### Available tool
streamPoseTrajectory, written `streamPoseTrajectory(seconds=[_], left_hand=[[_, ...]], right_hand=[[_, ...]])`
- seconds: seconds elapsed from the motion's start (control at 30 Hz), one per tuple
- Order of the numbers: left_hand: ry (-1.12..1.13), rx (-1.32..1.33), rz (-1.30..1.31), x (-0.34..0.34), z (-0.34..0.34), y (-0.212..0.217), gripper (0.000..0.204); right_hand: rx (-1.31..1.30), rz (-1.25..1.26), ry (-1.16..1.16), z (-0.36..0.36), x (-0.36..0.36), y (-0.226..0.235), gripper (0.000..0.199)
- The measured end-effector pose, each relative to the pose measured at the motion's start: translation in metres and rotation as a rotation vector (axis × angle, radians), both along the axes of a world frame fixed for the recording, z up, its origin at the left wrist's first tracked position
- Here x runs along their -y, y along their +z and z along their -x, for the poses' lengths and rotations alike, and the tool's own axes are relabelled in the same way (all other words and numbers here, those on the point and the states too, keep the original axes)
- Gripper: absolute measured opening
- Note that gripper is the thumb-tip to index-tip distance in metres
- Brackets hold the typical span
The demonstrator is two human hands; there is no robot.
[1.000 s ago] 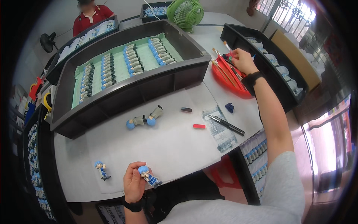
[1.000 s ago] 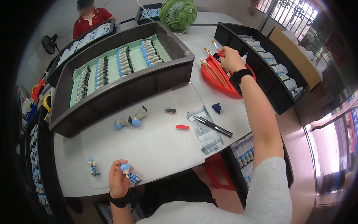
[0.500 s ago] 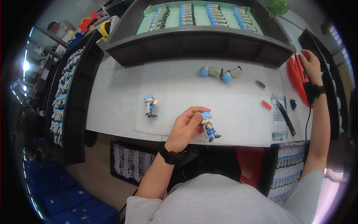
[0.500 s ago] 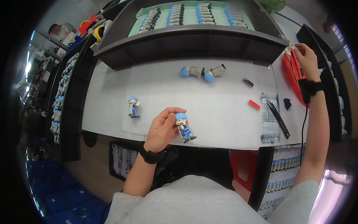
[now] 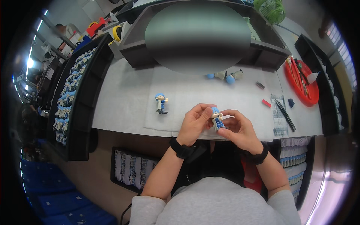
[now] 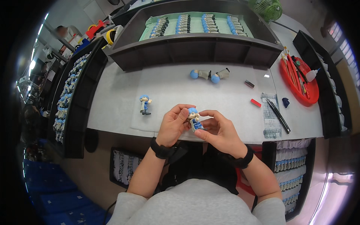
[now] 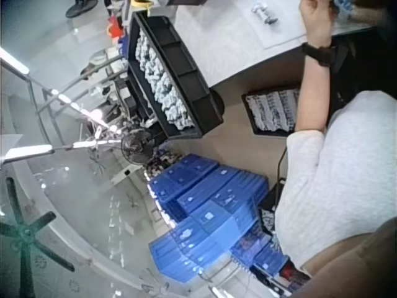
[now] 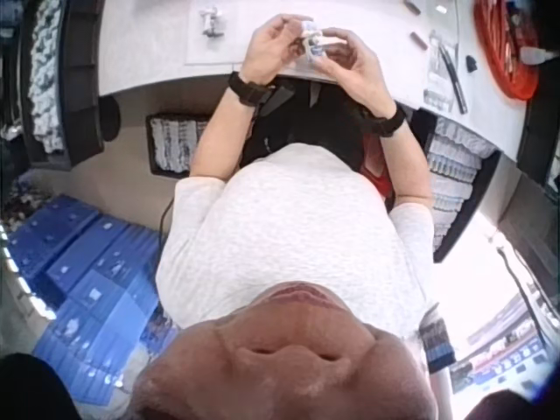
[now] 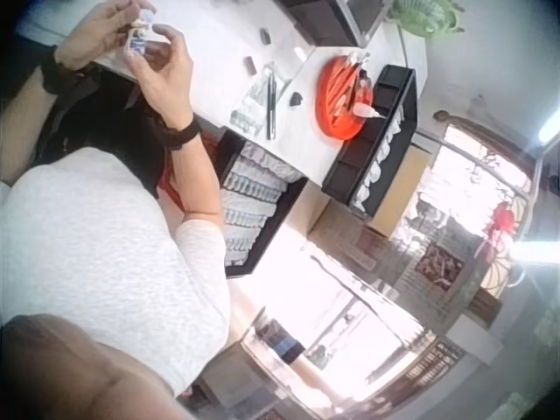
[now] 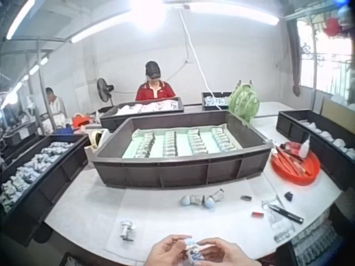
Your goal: Applying adhesive and painting small plastic action figure components before sorting them into trays.
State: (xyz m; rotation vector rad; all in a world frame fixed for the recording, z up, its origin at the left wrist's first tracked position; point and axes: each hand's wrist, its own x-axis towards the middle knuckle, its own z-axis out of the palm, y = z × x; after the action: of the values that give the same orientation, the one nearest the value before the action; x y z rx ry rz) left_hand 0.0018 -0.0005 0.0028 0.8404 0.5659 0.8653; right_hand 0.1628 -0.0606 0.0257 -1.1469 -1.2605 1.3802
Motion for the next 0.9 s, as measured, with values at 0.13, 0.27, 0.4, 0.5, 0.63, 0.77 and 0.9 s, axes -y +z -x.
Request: streamPoseTrajectory(seconds=[0.13, 0.27, 0.4, 0.5, 0.63, 0.77, 0.9], left_hand=[[-0.026, 0.010, -0.015, -0.002, 0.002, -0.005, 0.027], [-0.023, -0.011, -0.028, -0.004, 0.003, -0.004, 0.028], [-0.010, -0.012, -0.085, -0.004, 0.007, -0.004, 0.030], [-0.026, -0.077, -0.121, -0.005, 0.008, -0.005, 0.029], [-0.002, -0.025, -0.099, -0.003, -0.007, -0.006, 0.026], [0.002, -0.102, -0.260, 0.000, 0.001, -0.007, 0.029], [0.120, -0.174, -0.267, 0.007, 0.004, -0.004, 0.040]], right_hand=[[-0.040, -0.065, -0.099, 0.004, -0.001, -0.011, 0.047], [0.002, -0.132, -0.232, 0.008, 0.003, -0.014, 0.043], [-0.024, -0.096, -0.258, 0.011, 0.002, -0.017, 0.040], [0.011, -0.243, -0.254, 0.008, -0.002, -0.025, 0.037], [-0.192, -0.120, -0.184, -0.007, 0.005, -0.017, 0.022], [-0.307, -0.018, -0.095, -0.011, -0.007, -0.020, 0.015], [-0.390, -0.128, -0.171, -0.038, 0.014, -0.011, 0.022]])
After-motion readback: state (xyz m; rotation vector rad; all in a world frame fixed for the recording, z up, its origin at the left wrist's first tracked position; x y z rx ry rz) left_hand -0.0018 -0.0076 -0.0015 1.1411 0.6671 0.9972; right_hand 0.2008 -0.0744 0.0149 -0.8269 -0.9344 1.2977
